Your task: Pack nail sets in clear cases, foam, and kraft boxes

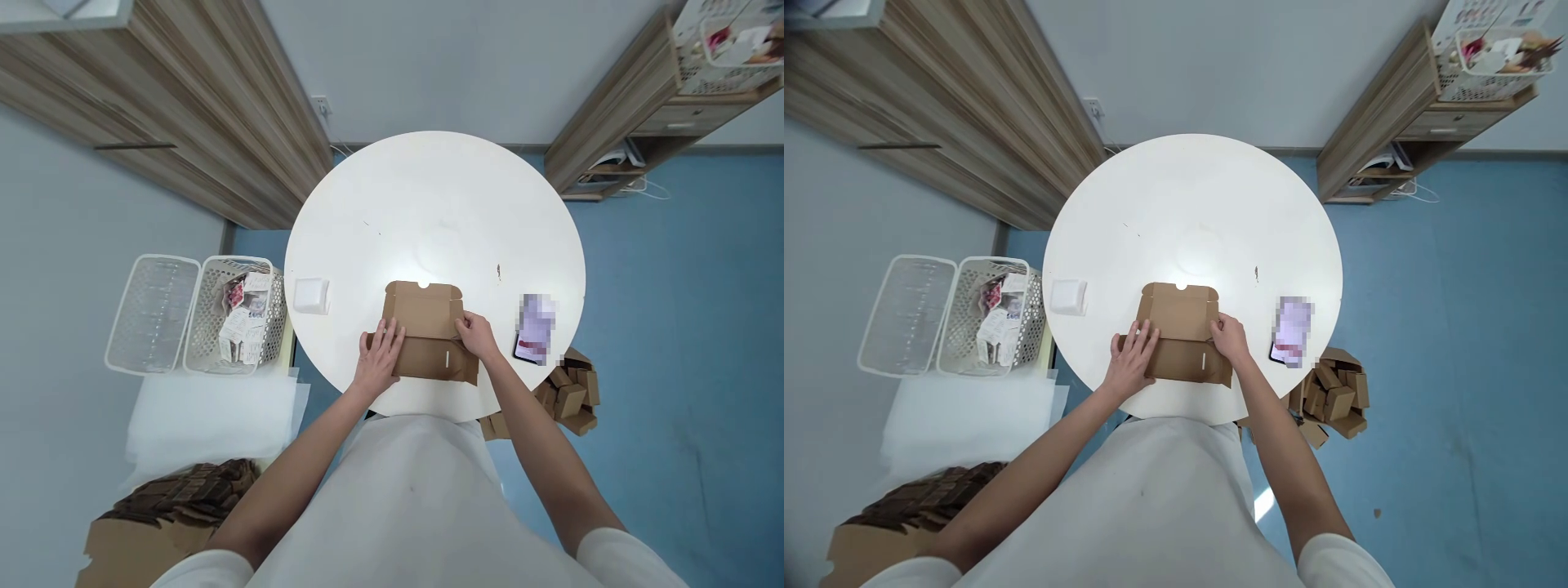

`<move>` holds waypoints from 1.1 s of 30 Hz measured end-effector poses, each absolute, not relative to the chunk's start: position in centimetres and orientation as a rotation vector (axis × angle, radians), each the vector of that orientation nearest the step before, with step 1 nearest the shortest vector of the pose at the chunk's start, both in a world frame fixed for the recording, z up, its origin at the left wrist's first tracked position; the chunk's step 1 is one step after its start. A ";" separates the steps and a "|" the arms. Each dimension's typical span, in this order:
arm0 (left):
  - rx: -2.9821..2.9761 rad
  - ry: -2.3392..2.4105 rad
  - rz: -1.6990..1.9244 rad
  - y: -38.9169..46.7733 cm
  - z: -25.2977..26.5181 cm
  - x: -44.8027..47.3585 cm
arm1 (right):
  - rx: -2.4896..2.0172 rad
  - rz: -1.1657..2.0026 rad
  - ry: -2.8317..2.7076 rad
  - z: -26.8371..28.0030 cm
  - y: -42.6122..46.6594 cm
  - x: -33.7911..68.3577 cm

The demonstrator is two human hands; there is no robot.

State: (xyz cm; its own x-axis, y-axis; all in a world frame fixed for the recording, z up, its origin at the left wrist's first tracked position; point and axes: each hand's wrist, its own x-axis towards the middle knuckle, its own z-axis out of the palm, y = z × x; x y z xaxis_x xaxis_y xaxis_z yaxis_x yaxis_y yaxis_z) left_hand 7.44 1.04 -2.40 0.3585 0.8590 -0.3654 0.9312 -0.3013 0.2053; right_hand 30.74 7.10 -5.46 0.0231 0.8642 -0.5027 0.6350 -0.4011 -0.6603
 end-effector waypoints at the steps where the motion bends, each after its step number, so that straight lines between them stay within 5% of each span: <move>1: 2.264 1.542 -0.265 1.1 -2.5 7.5 | -2.064 1.320 -1.572 -5.3 6.8 30.5; 4: 2.319 1.481 -0.264 1.1 -2.9 7.3 | -2.111 1.275 -1.631 -4.7 5.5 29.8; 9: 2.388 1.445 -0.227 0.0 -3.5 6.3 | -2.200 0.738 -1.888 -3.1 1.4 28.3; 16: 2.499 1.366 -0.165 -2.5 -3.6 3.8 | -1.883 0.872 -2.491 -3.7 -5.7 24.9; 23: 1.980 1.931 0.076 -5.9 -5.0 -1.5 | -2.040 0.906 -2.363 -5.1 -7.5 23.3; 33: 1.437 1.780 0.506 -4.9 -7.2 -2.9 | -1.982 0.970 -2.292 -5.0 -7.7 21.7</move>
